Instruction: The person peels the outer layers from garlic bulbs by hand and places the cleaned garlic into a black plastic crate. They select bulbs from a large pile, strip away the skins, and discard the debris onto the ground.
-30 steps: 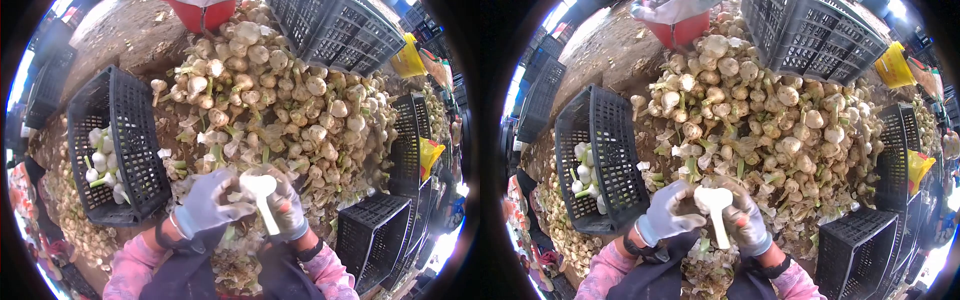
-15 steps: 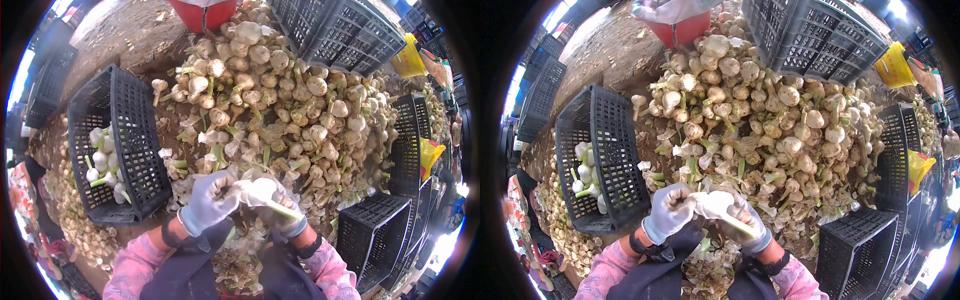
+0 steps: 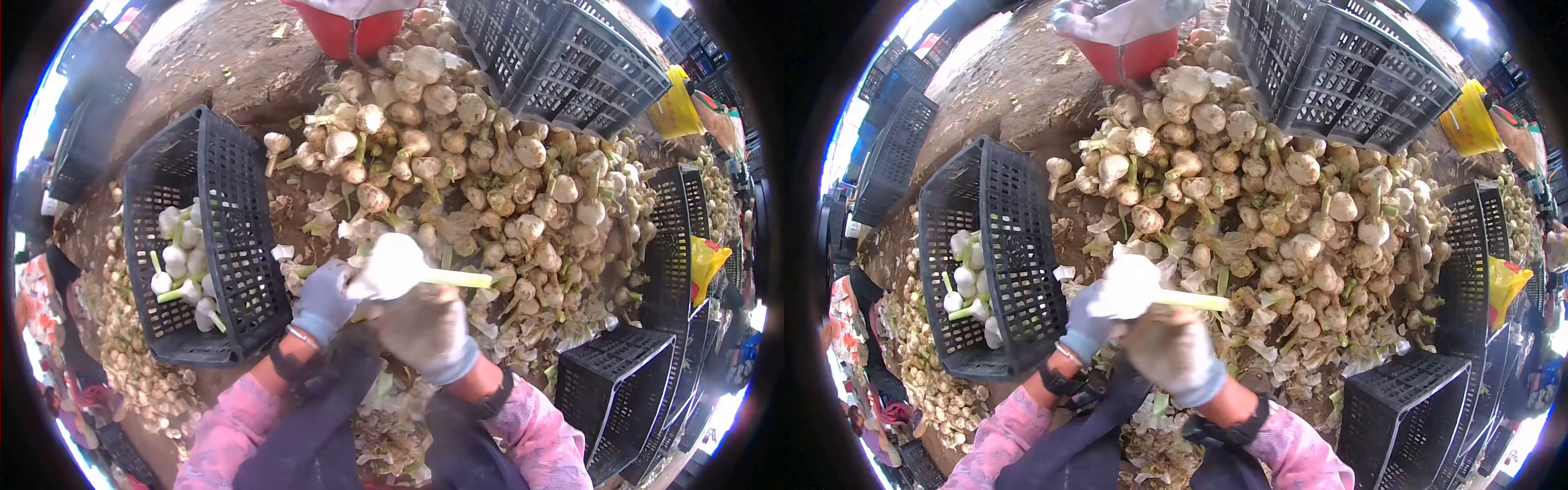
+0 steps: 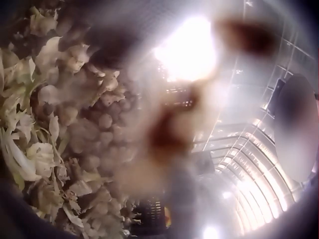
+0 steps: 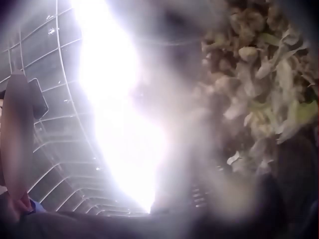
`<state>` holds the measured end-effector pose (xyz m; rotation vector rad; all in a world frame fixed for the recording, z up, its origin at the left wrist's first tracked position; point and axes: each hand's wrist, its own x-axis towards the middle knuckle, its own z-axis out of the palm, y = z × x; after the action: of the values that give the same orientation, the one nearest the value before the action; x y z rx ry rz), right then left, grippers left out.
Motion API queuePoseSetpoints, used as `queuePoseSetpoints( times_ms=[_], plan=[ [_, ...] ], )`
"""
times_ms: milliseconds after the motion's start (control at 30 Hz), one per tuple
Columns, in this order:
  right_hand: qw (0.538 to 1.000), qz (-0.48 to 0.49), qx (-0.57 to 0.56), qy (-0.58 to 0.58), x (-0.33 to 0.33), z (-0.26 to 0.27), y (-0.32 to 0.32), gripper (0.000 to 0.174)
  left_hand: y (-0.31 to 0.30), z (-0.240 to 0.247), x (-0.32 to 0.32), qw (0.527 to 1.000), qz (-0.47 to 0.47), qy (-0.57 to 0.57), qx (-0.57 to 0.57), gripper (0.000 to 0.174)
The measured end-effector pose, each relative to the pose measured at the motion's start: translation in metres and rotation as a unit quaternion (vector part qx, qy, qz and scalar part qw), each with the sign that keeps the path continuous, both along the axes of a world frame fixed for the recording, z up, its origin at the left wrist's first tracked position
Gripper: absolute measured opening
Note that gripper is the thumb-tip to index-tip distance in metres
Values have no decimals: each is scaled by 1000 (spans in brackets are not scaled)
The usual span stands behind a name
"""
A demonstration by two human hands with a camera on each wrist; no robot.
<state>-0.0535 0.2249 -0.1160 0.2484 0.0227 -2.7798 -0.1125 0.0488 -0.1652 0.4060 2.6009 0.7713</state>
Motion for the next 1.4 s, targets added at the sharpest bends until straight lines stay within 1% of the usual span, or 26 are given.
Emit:
queuePoseSetpoints(
  times_ms=[67,100,133,167,200,233,267,333,400,467,533,567,667,700,733,800,833,867,933,967,1067,1100,1200,1233,1333,1400],
  plan=[
    [998,18,50,17,-22,44,-43,60,12,-24,-1,981,124,27,150,44],
    [989,93,17,114,-39,40,-76,63,20,-24,-14,988,116,55,81,46],
    [956,75,162,234,-47,48,-88,65,27,-24,-26,991,104,82,12,48],
    [891,36,303,336,-55,56,-99,67,36,-30,-41,986,124,105,33,52],
    [695,-95,581,414,-58,81,-99,68,43,-40,-57,980,144,128,54,56],
    [683,-63,589,427,-67,88,-79,64,48,-69,-73,970,159,179,30,56],
    [683,-70,604,405,-67,83,-63,53,53,-90,-88,957,180,229,6,57],
    [721,-9,622,306,-56,63,-32,39,70,-72,-110,975,182,125,-33,68],
    [696,-27,686,213,-36,34,-15,30,87,-67,-123,976,209,41,-42,74],
    [758,51,641,112,-20,15,1,28,95,-71,-124,972,218,26,-86,84],
    [842,88,531,-24,-9,-8,15,25,99,-71,-121,967,223,29,-122,87],
    [822,101,557,-58,-4,-30,21,29,97,-74,-118,971,213,16,-105,90],
    [922,23,380,-73,6,-56,40,52,79,-90,-107,985,173,24,-7,87],
    [924,79,355,-121,3,-62,50,65,73,-88,-97,984,164,43,54,86],
    [927,74,333,-155,2,-64,55,60,67,-85,-84,979,147,68,124,84],
    [930,63,283,-227,0,-61,61,50,56,-49,-45,959,64,128,245,81],
    [940,95,246,-217,1,-64,67,51,54,-24,-24,950,19,114,290,81],
    [951,75,230,-191,1,-59,65,51,53,-3,-9,936,-23,101,336,80],
    [969,40,201,-136,2,-44,55,52,53,21,4,923,-205,139,294,82],
    [974,30,207,-89,8,-45,56,46,53,21,12,923,-226,160,268,91],
    [921,-50,386,-27,19,-39,49,43,62,31,25,929,-135,98,332,99],
    [908,-110,402,-36,23,-51,42,36,63,23,27,929,-115,49,349,102],
    [865,-85,493,-41,20,-44,45,32,66,18,30,915,-40,-73,394,100],
    [838,-84,539,-12,22,-32,48,28,66,19,32,907,-29,-92,410,98],
    [791,-40,611,11,18,-24,54,31,64,15,36,866,9,-164,472,96],
    [790,-36,612,21,22,-32,55,31,64,19,39,833,49,-208,511,94]
  ],
)
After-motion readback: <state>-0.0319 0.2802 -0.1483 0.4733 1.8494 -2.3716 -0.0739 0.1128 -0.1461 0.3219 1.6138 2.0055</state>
